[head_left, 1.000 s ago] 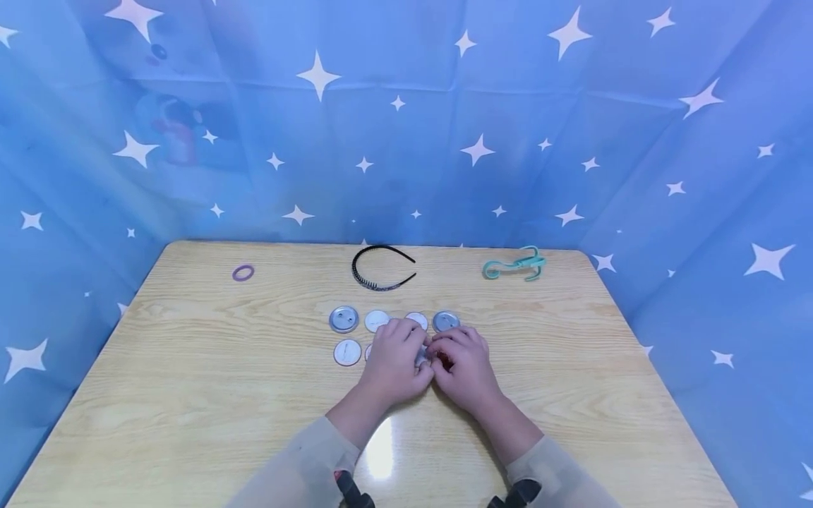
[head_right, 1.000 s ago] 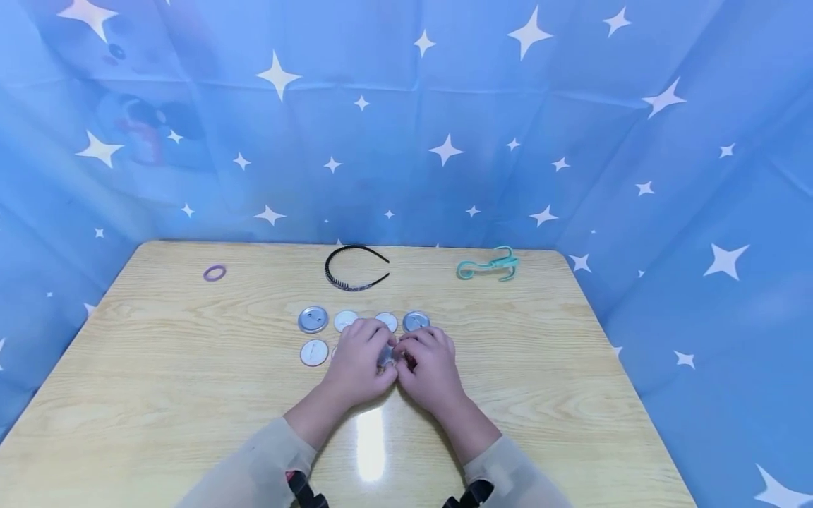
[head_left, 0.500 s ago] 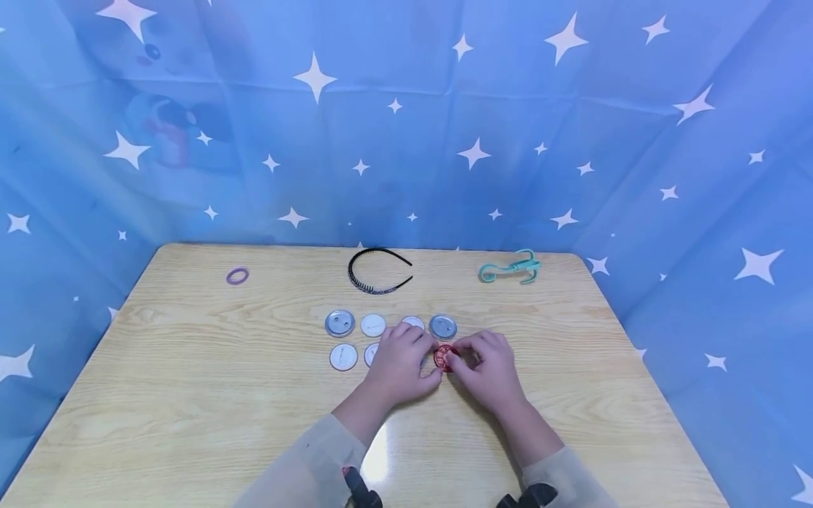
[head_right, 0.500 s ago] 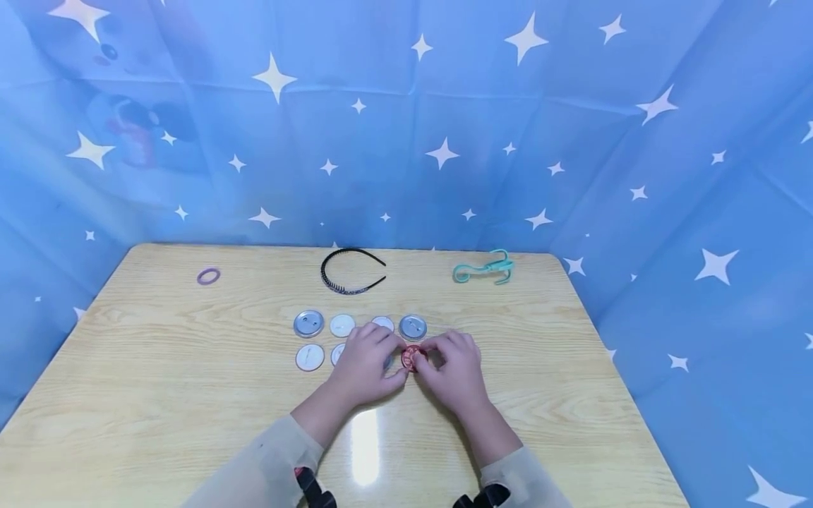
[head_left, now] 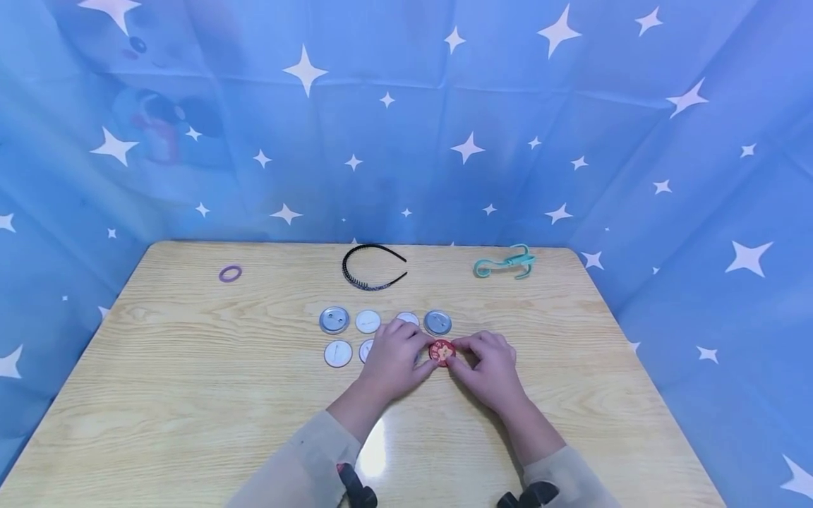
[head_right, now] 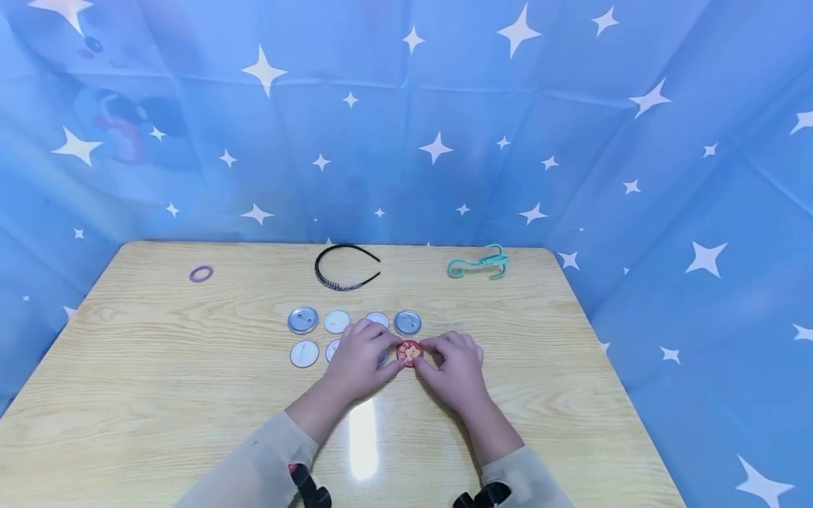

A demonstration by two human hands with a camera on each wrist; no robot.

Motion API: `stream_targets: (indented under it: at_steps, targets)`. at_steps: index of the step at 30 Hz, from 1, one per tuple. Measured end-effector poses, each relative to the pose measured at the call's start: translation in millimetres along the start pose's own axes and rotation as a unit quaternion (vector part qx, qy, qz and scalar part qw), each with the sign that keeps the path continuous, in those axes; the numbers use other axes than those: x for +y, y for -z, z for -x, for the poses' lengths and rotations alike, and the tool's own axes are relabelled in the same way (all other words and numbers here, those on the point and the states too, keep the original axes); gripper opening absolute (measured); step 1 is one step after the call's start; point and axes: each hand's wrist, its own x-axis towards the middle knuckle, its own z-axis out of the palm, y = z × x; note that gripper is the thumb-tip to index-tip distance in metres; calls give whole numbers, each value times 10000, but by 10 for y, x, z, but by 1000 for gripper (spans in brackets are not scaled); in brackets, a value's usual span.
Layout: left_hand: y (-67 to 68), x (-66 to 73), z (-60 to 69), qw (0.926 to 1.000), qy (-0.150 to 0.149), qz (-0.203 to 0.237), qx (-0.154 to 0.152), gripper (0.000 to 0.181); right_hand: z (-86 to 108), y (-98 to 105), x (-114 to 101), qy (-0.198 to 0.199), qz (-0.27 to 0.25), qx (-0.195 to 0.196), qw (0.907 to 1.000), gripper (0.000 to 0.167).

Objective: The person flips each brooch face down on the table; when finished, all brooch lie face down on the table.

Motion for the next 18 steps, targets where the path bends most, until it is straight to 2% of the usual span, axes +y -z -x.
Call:
stream_targets:
  at_steps: [9, 18]
  targets:
    - [3, -3, 7, 9998, 42, 142, 116, 34, 3, -15, 10, -7, 120, -78, 9999, 32]
    - [23, -4, 6, 9997, -24, 178, 187, 33, 4, -4, -1, 100, -58, -74, 9999, 34]
